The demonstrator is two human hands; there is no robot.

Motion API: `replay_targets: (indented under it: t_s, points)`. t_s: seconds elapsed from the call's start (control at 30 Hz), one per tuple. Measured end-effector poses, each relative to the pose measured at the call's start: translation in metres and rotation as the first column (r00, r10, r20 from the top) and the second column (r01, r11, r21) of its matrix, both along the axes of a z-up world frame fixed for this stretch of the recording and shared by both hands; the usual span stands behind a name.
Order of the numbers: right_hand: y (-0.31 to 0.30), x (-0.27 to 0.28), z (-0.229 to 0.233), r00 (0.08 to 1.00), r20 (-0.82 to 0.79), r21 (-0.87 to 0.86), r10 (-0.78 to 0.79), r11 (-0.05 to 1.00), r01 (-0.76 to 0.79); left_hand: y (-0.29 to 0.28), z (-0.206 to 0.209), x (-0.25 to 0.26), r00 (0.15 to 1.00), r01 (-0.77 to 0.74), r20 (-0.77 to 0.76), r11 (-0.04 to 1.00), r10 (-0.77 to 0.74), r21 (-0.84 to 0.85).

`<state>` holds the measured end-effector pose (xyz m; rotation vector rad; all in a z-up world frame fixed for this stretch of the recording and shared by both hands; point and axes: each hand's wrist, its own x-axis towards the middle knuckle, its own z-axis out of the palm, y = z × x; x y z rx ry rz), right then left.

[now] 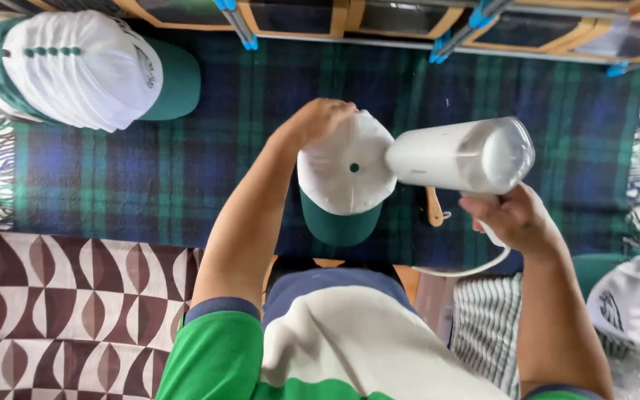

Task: Cleaning and shaping a baseball cap using a brush, a hair dryer, and a wooden head form.

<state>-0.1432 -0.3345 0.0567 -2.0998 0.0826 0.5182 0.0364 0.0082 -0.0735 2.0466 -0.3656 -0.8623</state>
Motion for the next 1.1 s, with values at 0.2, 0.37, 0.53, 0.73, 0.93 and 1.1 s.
replay_targets:
  t_s: [0.2, 0.37, 0.53, 0.73, 0.93, 1.1]
  points:
    - [0.022, -0.004, -0.039, 0.804, 0.572, -0.119, 0.162, 0.986, -0.114, 0.006, -0.037, 0.006, 0.911, -0.394, -0.197, 0.907, 0.363, -0.150]
    - [0.082, 0.022, 0.037, 0.774, 0.591, -0.261, 0.228, 0.962, -0.084, 0.003, -0.055, 0.012, 0.859, -0.467, -0.322, 0.867, 0.398, -0.176]
    - [0.055, -0.008, 0.024, 0.789, 0.548, -0.356, 0.276, 0.931, -0.079, 0.012, -0.006, -0.003, 0.791, -0.553, -0.403, 0.820, 0.461, -0.149]
    - [0.075, 0.012, 0.033, 0.816, 0.481, -0.480, 0.321, 0.875, -0.061, 0.007, -0.038, 0.005, 0.769, -0.573, -0.443, 0.804, 0.461, -0.160]
    - [0.071, 0.019, 0.019, 0.784, 0.533, -0.424, 0.320, 0.902, -0.080, 0.007, -0.061, 0.013, 0.796, -0.547, -0.412, 0.819, 0.444, -0.175]
    - [0.087, 0.051, 0.028, 0.828, 0.486, -0.339, 0.280, 0.933, -0.117, 0.008, -0.042, 0.007, 0.751, -0.550, -0.490, 0.830, 0.442, -0.095]
